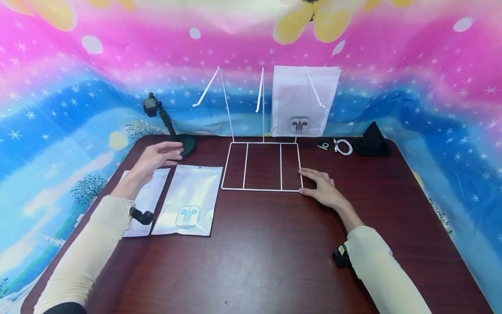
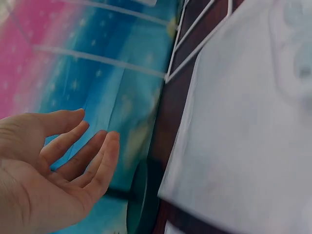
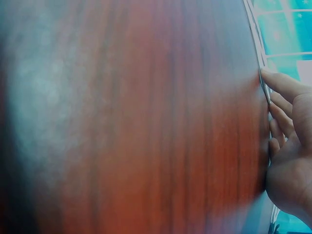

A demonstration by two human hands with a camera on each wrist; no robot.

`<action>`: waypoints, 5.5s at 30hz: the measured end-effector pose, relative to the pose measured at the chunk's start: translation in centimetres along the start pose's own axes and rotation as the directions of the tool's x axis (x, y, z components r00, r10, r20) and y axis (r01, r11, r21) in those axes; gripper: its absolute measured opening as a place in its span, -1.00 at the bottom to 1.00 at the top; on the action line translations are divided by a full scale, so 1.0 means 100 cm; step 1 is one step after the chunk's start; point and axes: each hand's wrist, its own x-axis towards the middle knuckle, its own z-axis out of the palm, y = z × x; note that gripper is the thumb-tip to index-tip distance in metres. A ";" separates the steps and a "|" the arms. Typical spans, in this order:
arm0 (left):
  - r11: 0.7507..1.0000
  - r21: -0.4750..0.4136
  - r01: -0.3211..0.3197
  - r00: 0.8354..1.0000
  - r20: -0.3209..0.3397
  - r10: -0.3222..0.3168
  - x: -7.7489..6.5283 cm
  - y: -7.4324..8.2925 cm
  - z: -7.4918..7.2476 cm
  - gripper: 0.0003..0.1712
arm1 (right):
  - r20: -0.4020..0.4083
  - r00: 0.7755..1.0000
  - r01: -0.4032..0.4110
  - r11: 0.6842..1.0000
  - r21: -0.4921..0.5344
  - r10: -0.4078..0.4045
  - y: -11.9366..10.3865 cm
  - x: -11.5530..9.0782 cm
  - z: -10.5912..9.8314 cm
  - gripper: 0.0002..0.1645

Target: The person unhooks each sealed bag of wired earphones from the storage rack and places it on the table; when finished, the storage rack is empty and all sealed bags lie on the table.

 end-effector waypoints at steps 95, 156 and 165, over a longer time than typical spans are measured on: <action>0.968 0.245 -0.057 0.993 0.113 0.029 0.028 -0.012 0.130 -0.48 | -0.294 0.903 -0.159 0.880 0.448 0.313 -0.083 0.056 -0.165 -0.13; 0.954 0.286 -0.090 0.993 0.099 0.064 0.026 -0.017 0.129 -0.52 | -0.586 0.791 0.479 0.420 0.771 0.174 -0.133 -0.052 -0.146 -0.69; 0.955 0.279 -0.097 0.992 0.101 0.072 0.028 -0.018 0.130 -0.52 | -0.623 0.772 0.529 0.415 0.740 0.125 -0.124 -0.071 -0.145 -0.81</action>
